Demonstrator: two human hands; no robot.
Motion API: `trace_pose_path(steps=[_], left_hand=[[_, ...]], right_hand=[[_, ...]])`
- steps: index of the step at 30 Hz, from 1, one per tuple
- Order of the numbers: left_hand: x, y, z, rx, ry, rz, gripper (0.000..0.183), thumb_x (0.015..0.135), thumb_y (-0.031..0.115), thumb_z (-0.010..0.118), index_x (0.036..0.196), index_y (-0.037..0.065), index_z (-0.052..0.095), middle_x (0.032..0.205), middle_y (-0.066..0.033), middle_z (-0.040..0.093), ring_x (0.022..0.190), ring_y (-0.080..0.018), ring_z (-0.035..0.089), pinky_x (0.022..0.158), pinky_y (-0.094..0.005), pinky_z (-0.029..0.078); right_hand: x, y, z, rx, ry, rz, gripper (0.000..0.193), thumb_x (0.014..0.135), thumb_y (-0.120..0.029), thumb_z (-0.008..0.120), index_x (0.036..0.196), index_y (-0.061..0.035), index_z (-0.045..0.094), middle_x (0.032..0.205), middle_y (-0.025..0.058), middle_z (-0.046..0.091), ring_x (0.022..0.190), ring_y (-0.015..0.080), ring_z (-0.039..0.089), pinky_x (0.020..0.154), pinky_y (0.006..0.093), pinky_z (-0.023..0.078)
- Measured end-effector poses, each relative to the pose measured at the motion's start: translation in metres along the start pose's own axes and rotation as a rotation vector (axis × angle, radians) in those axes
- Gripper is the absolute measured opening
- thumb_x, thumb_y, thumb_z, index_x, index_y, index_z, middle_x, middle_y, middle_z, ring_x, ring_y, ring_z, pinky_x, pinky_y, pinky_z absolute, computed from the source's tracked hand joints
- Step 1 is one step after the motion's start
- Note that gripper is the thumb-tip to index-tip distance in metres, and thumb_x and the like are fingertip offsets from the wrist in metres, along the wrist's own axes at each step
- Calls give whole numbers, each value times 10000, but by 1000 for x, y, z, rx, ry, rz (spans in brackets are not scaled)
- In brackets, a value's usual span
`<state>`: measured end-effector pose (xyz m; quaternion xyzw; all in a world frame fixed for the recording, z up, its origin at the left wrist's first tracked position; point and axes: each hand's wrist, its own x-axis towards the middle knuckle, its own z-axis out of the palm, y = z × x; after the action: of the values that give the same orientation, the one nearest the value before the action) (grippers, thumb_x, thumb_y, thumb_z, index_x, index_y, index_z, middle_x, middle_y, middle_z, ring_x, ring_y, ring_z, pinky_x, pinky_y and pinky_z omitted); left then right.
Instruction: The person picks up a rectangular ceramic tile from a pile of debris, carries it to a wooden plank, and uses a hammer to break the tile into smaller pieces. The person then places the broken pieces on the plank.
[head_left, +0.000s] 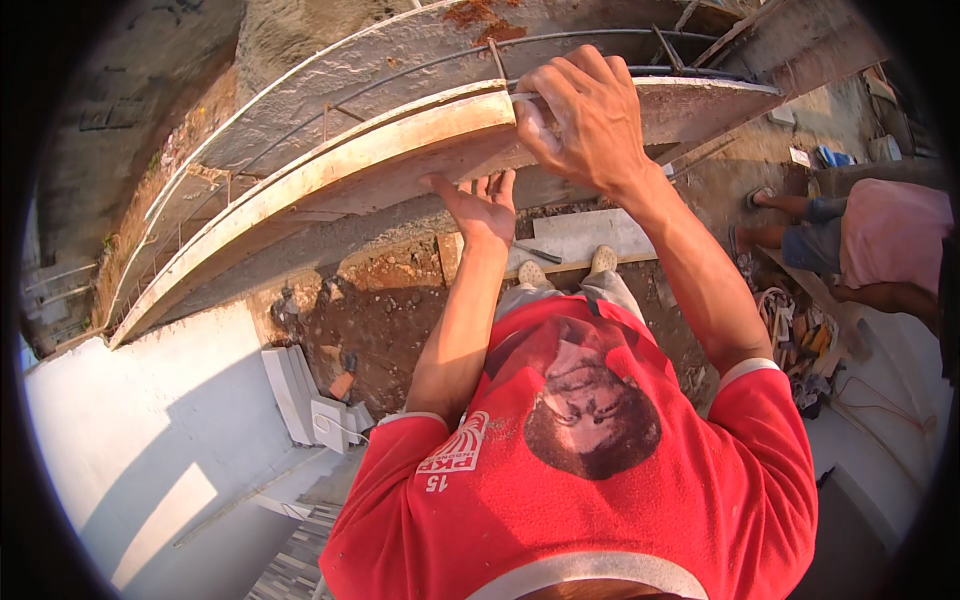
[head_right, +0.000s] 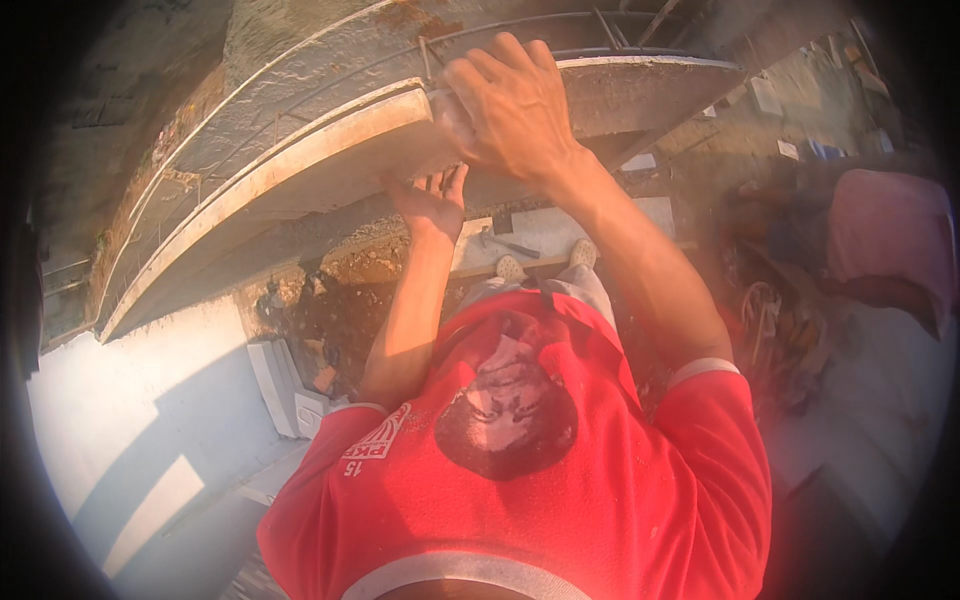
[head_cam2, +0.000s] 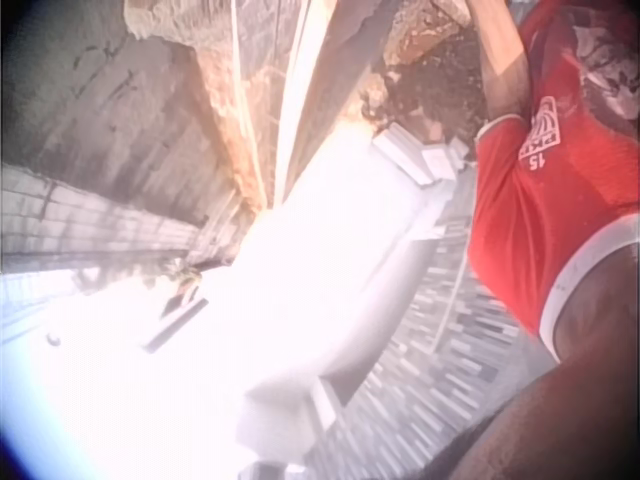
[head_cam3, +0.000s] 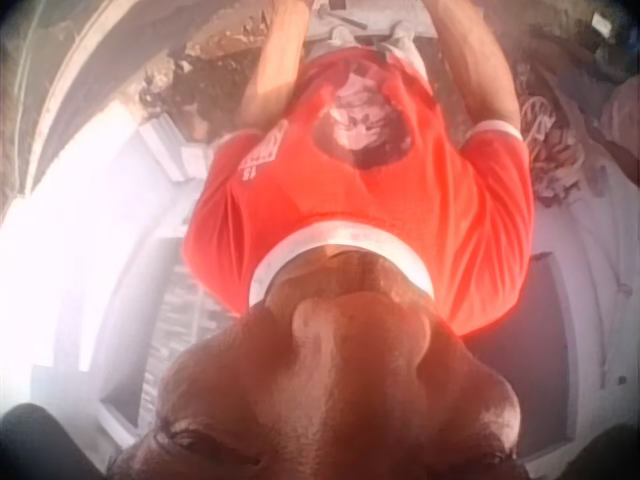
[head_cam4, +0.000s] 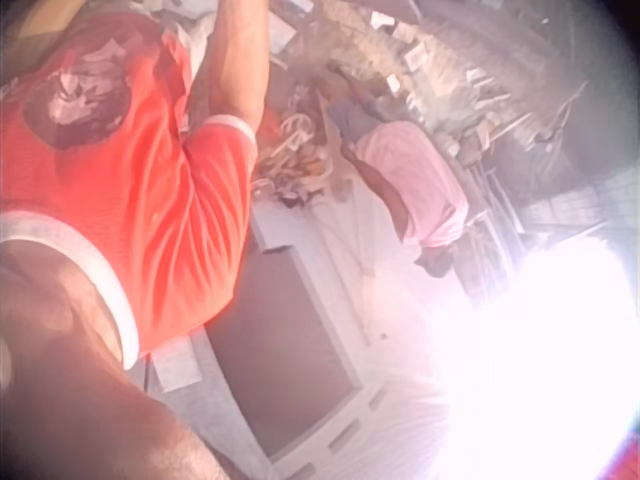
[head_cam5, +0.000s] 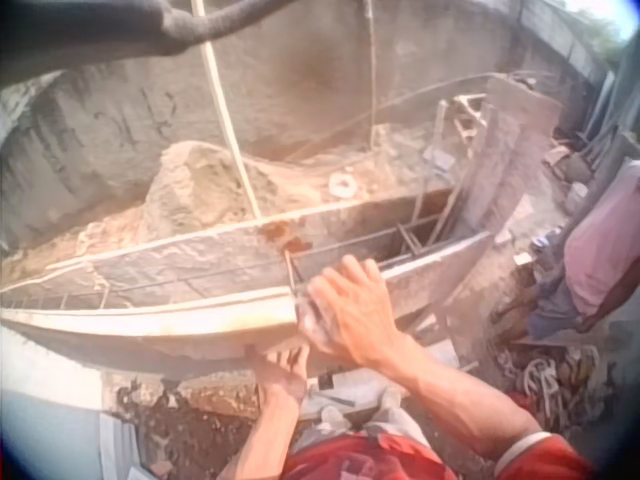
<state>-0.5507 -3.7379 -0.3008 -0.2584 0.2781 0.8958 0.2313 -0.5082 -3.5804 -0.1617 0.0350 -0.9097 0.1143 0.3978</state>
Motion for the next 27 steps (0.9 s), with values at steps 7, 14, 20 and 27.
trace_pose_path(steps=[7, 14, 20, 27], left_hand=[[-17, -9, -18, 55, 24, 24, 1244, 801, 841, 592, 1616, 94, 22, 1563, -169, 183, 1307, -343, 396, 1120, -493, 415], [-44, -31, -64, 70, 24, 46, 1153, 799, 811, 629, 1625, 213, 93, 1646, -158, 50, 1472, -403, 202, 1193, -588, 269], [-72, -63, -83, 49, 148, -10, 1093, 799, 811, 631, 1590, 180, 217, 1557, -147, 222, 1406, -386, 283, 1177, -600, 284], [-114, -97, -81, 129, 102, -28, 1038, 827, 739, 663, 1594, 217, 198, 1593, -120, 130, 1496, -382, 75, 1177, -667, 253]], right_hand=[[-19, -7, -1, 10, -39, 1, 183, 739, -188, 709, 906, -135, 656, 841, 1, 637, 838, 232, 542, 748, 379, 385], [-59, -18, -9, 39, -89, 73, 167, 741, -190, 707, 887, -134, 647, 816, 3, 616, 827, 231, 536, 735, 377, 375], [-100, -15, -34, 30, -140, 154, 263, 687, -219, 765, 904, -124, 651, 859, 10, 643, 860, 239, 549, 762, 396, 390], [-140, 0, -87, -2, -117, 214, 282, 684, -208, 764, 928, -119, 656, 871, 9, 646, 874, 242, 548, 769, 403, 391]])
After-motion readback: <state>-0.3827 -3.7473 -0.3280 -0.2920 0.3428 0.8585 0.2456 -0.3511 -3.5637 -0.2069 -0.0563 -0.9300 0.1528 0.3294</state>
